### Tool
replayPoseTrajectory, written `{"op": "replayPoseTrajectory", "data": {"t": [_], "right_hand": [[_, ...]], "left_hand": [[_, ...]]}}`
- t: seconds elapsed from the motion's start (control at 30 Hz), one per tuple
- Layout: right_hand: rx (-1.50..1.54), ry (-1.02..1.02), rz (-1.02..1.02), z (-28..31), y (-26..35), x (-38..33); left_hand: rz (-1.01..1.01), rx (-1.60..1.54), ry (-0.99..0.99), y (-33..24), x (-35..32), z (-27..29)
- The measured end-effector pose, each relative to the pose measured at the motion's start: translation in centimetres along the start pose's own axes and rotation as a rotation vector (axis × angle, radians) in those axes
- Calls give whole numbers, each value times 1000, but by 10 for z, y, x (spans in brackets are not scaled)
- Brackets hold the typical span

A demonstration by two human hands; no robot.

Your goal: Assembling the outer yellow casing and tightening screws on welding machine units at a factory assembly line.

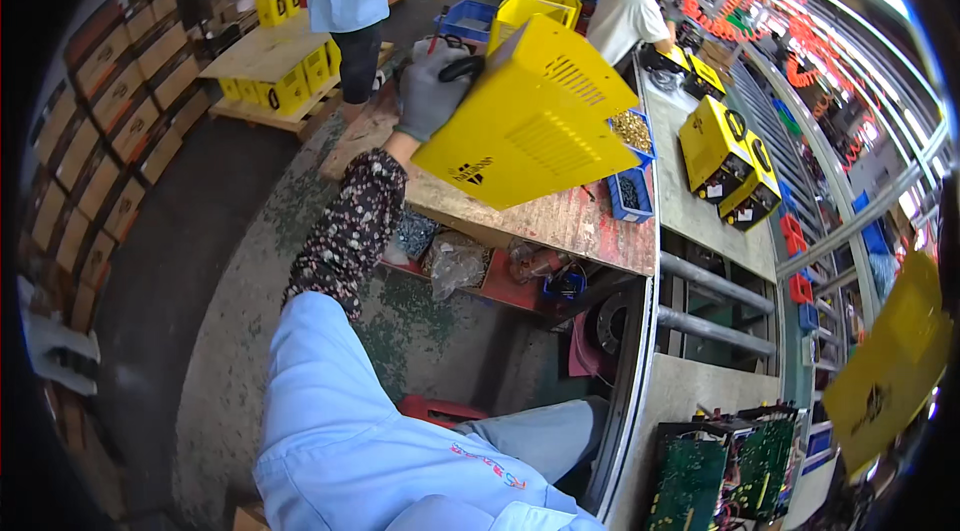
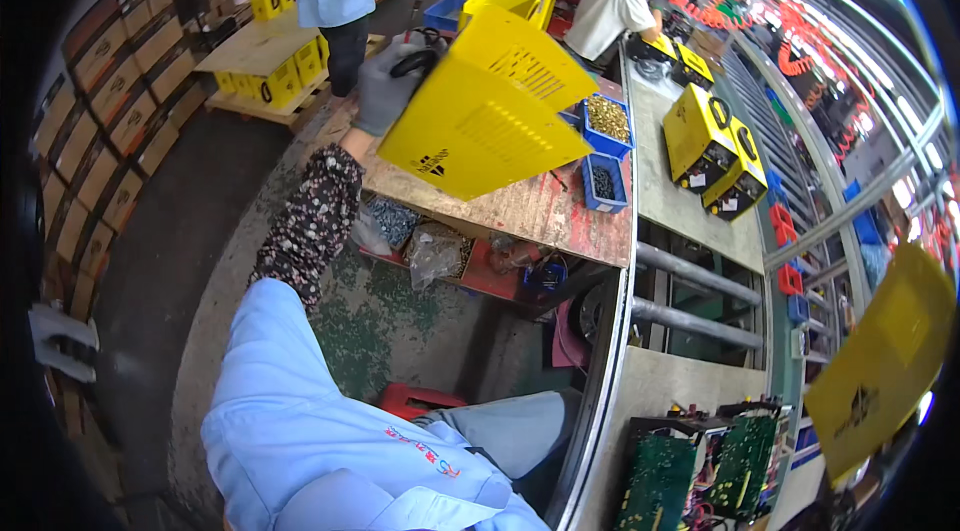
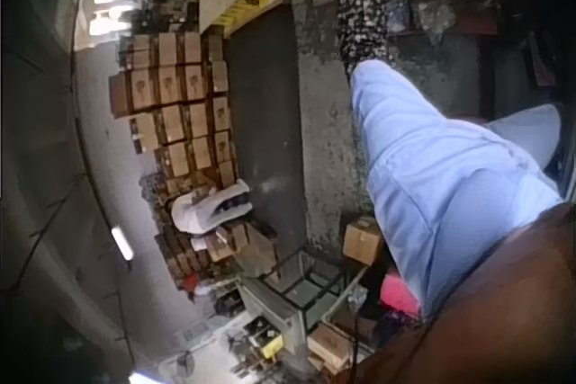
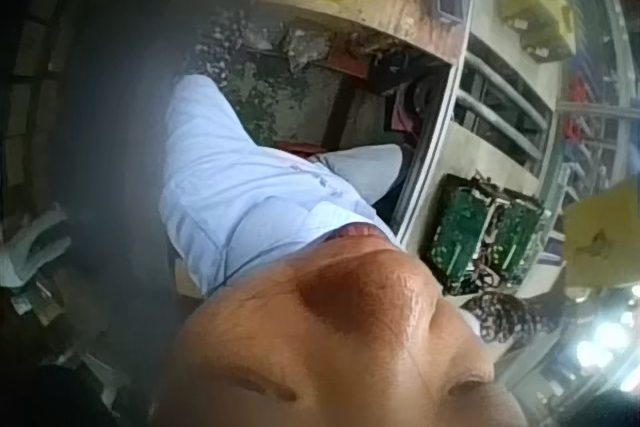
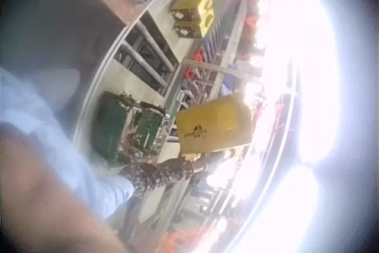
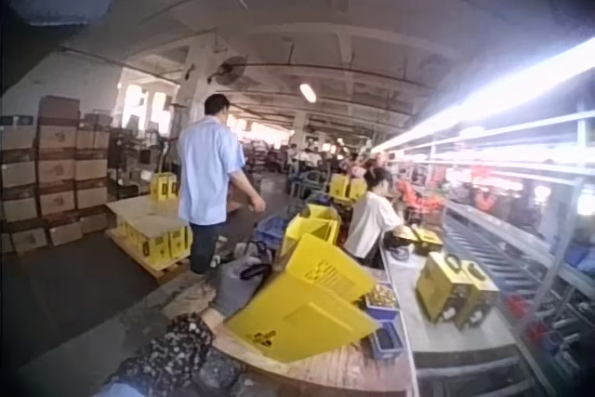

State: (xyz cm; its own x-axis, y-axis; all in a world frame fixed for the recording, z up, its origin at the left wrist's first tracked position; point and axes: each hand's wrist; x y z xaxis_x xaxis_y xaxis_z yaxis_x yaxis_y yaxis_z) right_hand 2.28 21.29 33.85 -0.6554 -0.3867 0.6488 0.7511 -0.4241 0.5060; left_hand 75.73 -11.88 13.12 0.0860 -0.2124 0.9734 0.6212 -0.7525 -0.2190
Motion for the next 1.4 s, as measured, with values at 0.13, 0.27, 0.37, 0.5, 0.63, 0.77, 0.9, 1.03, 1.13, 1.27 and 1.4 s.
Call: {"op": "replayPoseTrajectory", "data": {"t": [0.13,0.27,0.37,0.5,0.63,0.77,0.9,1.03,1.13,1.27,1.4], "right_hand": [[467,286,-83,-90,-16,31],[969,595,-142,-218,-4,29],[1370,725,-247,-331,78,-36],[1672,920,-166,-410,165,-120],[1524,852,-137,-462,214,-184],[1699,880,-316,-508,238,-219],[1758,993,-369,-547,255,-247],[1822,963,-295,-549,311,-303],[1911,880,-274,-548,355,-344],[2090,942,-532,-557,381,-359],[1145,660,-214,-561,389,-364]], "left_hand": [[231,-180,-228,56,-45,-10],[367,-33,-306,90,-85,-8],[405,-226,-345,132,-104,11],[356,-188,-279,140,-101,-3],[338,-210,-246,137,-97,0],[430,-235,-252,126,-96,6],[462,-197,-267,128,-96,-1],[416,-249,-310,146,-101,-12],[416,-245,-299,158,-106,-28],[473,-66,-178,128,-93,-52],[480,122,-58,123,-100,-44]]}}
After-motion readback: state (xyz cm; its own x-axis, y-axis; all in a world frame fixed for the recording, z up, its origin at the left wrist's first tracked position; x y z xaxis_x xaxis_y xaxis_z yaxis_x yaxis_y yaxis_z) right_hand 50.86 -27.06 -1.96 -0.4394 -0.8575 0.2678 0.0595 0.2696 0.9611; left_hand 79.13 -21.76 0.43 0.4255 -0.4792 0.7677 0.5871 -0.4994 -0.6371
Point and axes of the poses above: each hand's wrist, its own x-axis towards the middle knuckle, its own z-axis out of the back of the hand, y = z × x, and after that the axes turned 13 degrees about -z, right-handed
